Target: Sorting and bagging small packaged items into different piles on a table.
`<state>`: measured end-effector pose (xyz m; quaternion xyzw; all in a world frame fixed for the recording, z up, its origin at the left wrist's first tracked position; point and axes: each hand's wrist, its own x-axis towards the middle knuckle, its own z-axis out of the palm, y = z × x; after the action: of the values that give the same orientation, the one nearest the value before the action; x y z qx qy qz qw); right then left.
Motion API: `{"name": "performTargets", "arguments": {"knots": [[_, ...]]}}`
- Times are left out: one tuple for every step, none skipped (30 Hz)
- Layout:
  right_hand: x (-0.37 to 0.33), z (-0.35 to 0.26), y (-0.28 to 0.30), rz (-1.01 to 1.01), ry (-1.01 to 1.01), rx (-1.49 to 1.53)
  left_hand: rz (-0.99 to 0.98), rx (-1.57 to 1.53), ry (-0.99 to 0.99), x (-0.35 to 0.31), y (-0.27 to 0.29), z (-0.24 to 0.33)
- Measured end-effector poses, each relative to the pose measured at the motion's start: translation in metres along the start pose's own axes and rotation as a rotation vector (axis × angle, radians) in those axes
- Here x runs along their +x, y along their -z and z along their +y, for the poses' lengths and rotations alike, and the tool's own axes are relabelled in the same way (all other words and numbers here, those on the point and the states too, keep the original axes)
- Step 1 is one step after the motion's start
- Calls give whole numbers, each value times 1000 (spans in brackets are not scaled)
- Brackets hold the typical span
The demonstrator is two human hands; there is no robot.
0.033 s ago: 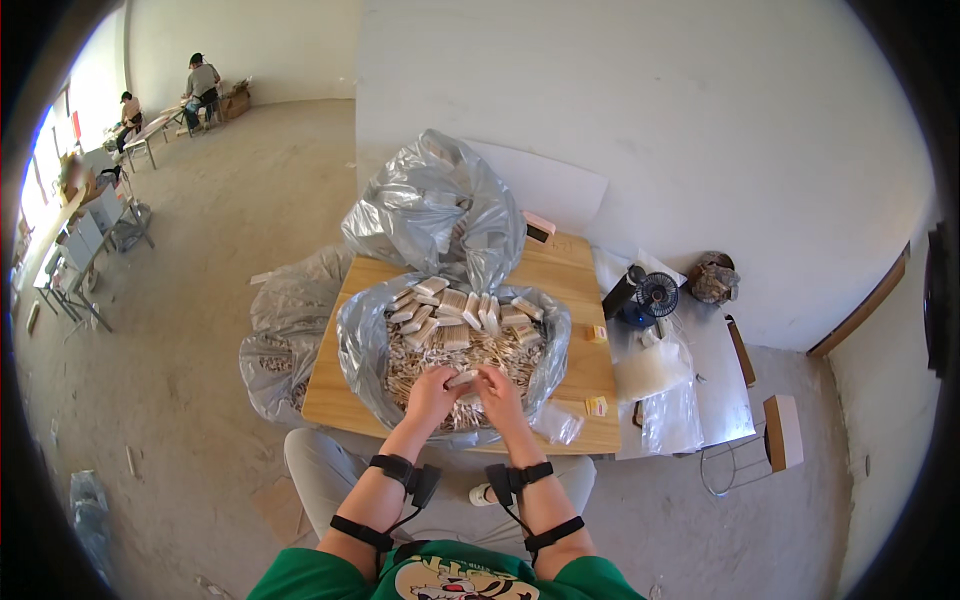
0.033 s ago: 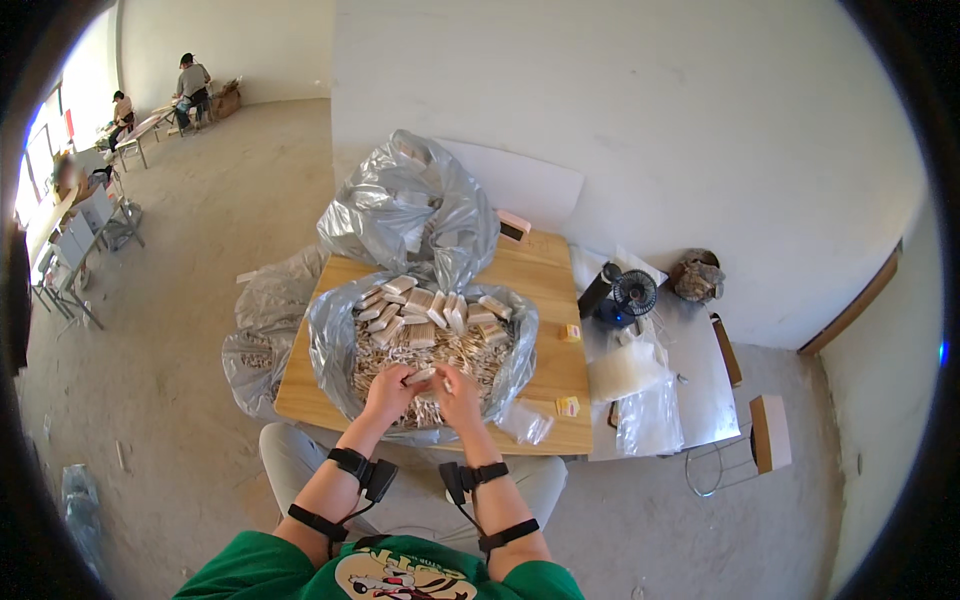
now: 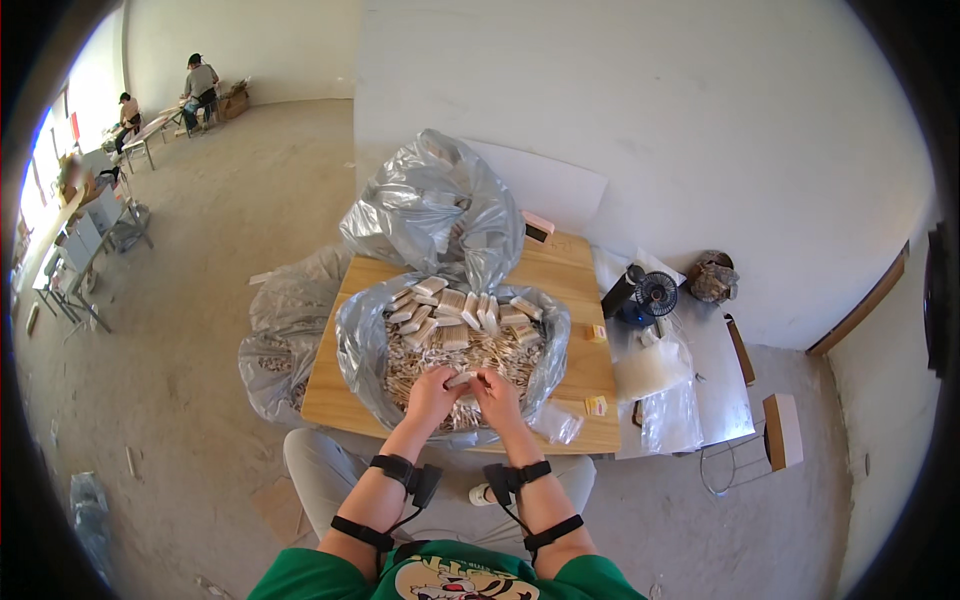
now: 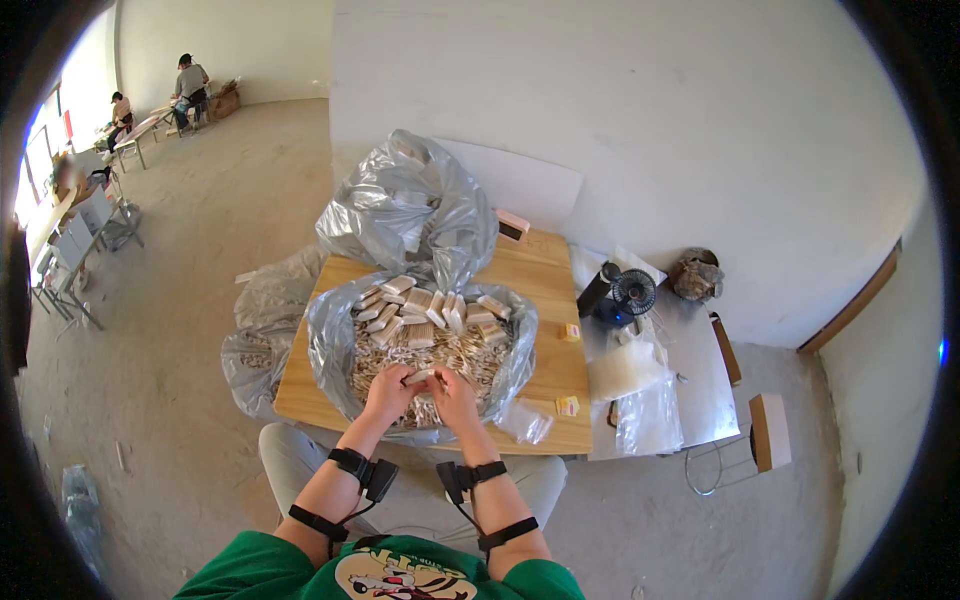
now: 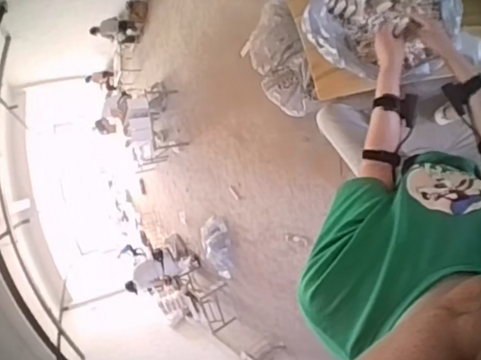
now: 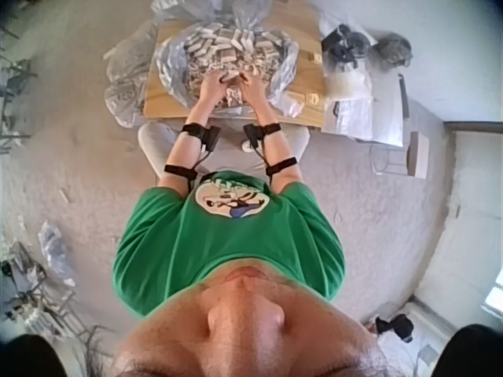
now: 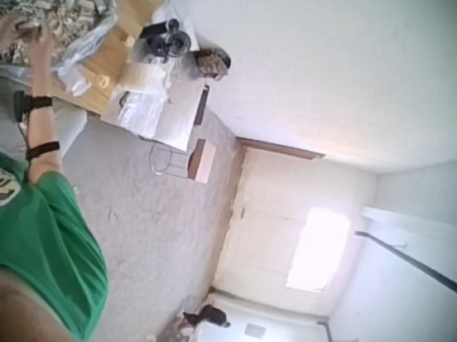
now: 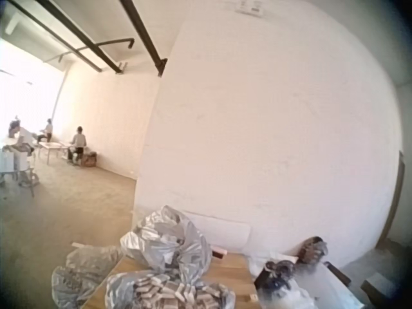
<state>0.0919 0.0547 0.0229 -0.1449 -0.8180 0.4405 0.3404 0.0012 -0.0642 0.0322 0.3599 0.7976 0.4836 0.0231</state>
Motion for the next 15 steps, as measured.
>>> {"name": "performTargets", "arguments": {"knots": [[1,-9,0,-41,-82,-2,0,-1,0,1,-1,-2],[2,-12,0,-82,-163,-3,-38,-49,58,1,0,-4],[3,-11,1,-82,-163,-5,-77,-100,116,1,-1,-5],[3,-9,1,-51,-151,29,-76,-102,116,2,-2,-6],[4,-8,1,-20,-139,64,-69,-212,127,2,-3,-6],[4,-10,1,-22,-142,65,-63,-321,140,2,-2,-5],[5,-12,1,-23,-173,52,-64,-320,144,3,-1,-5],[6,-14,1,-25,-204,38,-68,-287,174,4,0,-4],[7,-15,-1,-28,-204,40,-68,-254,202,5,3,-2],[9,-16,-4,2,-210,51,-66,-253,204,6,0,-6],[10,-17,-6,32,-217,62,27,-171,71,7,-6,-11],[10,-16,-8,33,-218,60,116,-91,-64,9,-7,-8],[11,-14,-11,75,-216,68,114,-93,-64,9,-9,-3],[12,-13,-12,118,-214,76,141,-75,-110,9,-11,1],[13,-11,-12,118,-215,75,168,-56,-156,10,-9,7]]}}
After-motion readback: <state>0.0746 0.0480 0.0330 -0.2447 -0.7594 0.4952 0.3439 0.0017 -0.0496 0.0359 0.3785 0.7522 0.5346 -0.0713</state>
